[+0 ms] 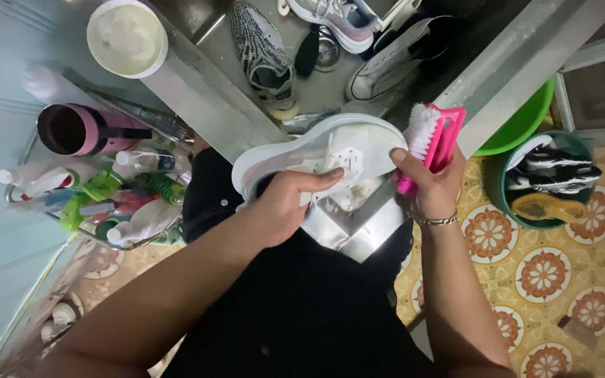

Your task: The person scrubs a white sneaker with a pink brush over a stainless steel sink, then rinses it under running water. They continue scrubbing the shoe with the brush and rinse it again before using a black brush to clean the interior.

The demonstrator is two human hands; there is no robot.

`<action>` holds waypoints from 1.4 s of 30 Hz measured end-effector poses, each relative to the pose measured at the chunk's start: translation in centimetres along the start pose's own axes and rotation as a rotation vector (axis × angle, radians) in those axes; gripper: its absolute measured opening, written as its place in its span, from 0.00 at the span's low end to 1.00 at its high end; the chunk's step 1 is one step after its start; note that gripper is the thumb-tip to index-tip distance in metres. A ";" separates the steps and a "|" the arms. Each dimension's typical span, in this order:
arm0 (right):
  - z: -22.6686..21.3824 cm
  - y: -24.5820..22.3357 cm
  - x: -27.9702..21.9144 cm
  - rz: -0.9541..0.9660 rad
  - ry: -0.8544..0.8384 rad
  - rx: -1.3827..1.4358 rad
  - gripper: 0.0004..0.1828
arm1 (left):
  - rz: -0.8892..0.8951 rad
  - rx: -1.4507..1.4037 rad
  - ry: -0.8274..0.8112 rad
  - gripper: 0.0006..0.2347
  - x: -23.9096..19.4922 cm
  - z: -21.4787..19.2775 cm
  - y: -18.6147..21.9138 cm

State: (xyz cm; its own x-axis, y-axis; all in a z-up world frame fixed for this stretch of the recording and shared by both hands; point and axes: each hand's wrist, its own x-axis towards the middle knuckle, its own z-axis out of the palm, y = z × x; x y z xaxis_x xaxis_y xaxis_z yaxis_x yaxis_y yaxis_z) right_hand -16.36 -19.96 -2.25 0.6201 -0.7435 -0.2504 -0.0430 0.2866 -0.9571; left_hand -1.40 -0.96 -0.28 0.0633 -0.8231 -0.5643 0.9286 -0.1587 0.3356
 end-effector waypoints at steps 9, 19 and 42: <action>1.6 -1.7 -0.7 -0.184 0.061 -0.234 0.25 | 0.160 -0.236 -0.153 0.17 1.5 -3.2 -0.6; 5.1 -0.5 -4.4 -0.794 -0.081 -0.881 0.26 | 0.336 -0.353 -0.229 0.19 2.1 -2.6 -1.6; 5.9 5.6 11.0 -0.323 -0.336 -1.225 0.34 | 0.656 -0.504 0.168 0.20 -1.0 -5.3 6.2</action>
State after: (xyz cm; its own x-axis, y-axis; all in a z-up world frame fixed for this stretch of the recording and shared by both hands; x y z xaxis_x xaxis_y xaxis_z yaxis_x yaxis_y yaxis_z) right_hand -5.15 -22.97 -9.55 0.8925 -0.4378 -0.1085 -0.4260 -0.7392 -0.5217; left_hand 6.24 1.81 -1.62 0.6632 -0.5653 -0.4905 0.7343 0.6182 0.2803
